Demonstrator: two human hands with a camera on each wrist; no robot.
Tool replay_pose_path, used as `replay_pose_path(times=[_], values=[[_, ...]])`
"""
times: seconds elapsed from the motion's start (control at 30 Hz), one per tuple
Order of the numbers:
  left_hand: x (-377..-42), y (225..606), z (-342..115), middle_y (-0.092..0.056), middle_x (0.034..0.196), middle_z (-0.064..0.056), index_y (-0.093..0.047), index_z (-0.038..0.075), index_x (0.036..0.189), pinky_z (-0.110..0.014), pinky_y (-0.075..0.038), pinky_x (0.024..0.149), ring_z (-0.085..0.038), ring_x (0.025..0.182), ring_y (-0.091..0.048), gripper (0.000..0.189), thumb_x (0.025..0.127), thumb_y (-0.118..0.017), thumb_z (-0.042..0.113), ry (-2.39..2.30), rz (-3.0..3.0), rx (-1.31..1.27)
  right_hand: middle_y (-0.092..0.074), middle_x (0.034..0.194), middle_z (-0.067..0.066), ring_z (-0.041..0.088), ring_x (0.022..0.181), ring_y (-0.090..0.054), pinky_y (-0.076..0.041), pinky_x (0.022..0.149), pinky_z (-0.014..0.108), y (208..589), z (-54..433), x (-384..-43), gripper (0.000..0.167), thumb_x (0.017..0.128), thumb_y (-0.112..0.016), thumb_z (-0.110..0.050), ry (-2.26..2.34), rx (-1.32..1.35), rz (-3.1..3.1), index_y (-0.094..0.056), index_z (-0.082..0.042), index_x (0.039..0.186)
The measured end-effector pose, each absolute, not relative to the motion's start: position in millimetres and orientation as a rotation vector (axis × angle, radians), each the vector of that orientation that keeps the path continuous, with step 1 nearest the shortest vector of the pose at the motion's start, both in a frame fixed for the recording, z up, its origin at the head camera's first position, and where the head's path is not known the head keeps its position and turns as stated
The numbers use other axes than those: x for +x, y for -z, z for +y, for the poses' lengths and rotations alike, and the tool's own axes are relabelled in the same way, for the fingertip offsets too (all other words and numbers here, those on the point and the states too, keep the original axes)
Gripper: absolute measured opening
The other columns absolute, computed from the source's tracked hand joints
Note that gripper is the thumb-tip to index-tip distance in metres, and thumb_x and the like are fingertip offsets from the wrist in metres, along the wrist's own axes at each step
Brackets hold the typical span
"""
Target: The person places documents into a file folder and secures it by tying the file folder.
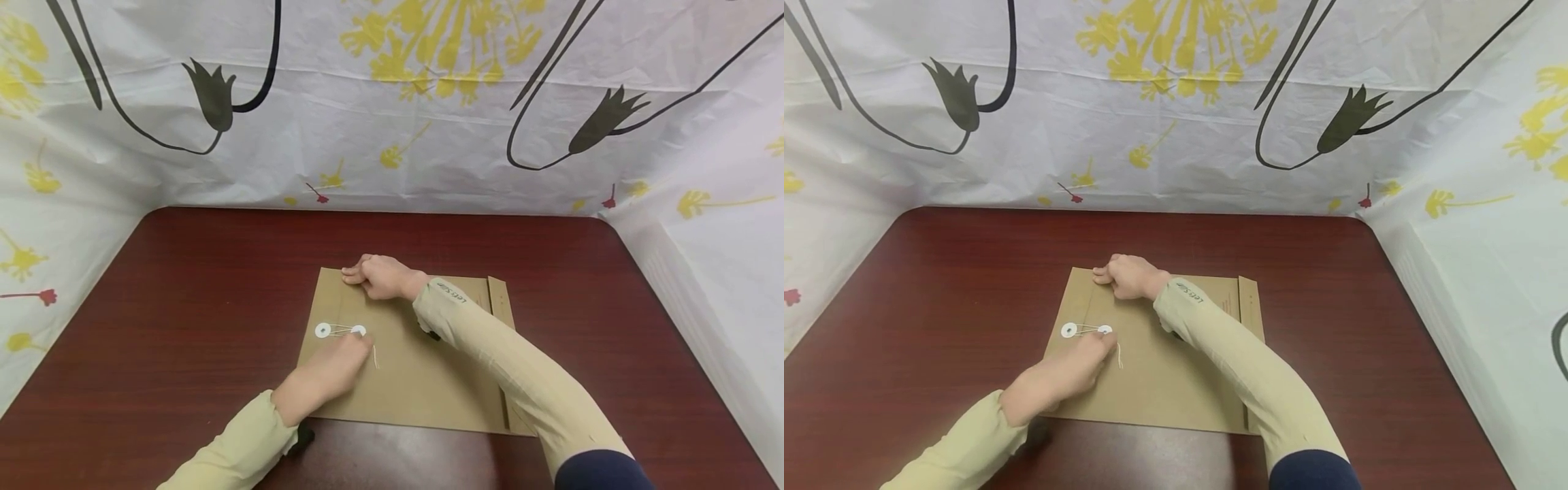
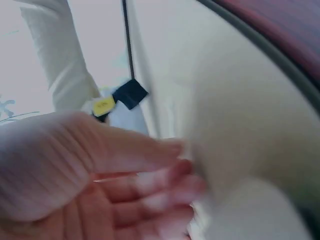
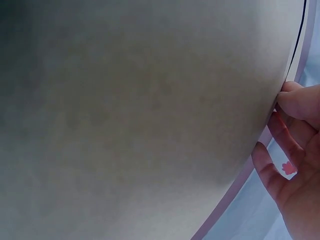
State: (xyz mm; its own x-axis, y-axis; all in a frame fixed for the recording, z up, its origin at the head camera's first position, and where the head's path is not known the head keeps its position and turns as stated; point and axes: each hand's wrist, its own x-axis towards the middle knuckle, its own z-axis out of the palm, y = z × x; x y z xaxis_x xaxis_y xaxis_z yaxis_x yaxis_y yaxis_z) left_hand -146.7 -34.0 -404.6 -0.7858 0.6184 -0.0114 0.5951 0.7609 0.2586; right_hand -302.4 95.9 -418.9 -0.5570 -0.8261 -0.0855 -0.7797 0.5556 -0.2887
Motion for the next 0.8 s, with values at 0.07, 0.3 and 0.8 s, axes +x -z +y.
replay_pose_path(times=[0.07,0.3,0.8], values=[[-151,407,-33,-0.055,0.072,-0.009,-0.052,0.006,0.082,-0.033,-0.045,0.052,-0.022,0.063,-0.056,0.024,0.070,-0.061,-0.013,-0.412,2.865,0.997,-0.054,0.131,0.000,0.019,0.112,-0.053,-0.045,0.091,0.032,419,96,-302,0.039,0.088,-0.051,0.000,0.327,-1.337,2.579,-0.060,-0.013,0.123],[-164,416,-29,-0.054,0.066,-0.006,-0.048,0.011,0.070,-0.034,-0.044,0.047,-0.022,0.057,-0.056,0.024,0.073,-0.059,-0.010,-0.433,2.890,1.008,-0.053,0.132,0.001,0.020,0.114,-0.052,-0.044,0.092,0.031,421,97,-303,0.040,0.088,-0.050,0.000,0.319,-1.342,2.566,-0.059,-0.013,0.124],[-162,412,-39,-0.053,0.075,-0.010,-0.053,0.002,0.080,-0.037,-0.046,0.054,-0.024,0.064,-0.055,0.011,0.078,-0.059,-0.007,-0.354,2.831,0.942,-0.052,0.133,0.000,0.020,0.114,-0.052,-0.044,0.091,0.032,421,97,-305,0.040,0.088,-0.049,0.000,0.330,-1.336,2.568,-0.059,-0.013,0.124]])
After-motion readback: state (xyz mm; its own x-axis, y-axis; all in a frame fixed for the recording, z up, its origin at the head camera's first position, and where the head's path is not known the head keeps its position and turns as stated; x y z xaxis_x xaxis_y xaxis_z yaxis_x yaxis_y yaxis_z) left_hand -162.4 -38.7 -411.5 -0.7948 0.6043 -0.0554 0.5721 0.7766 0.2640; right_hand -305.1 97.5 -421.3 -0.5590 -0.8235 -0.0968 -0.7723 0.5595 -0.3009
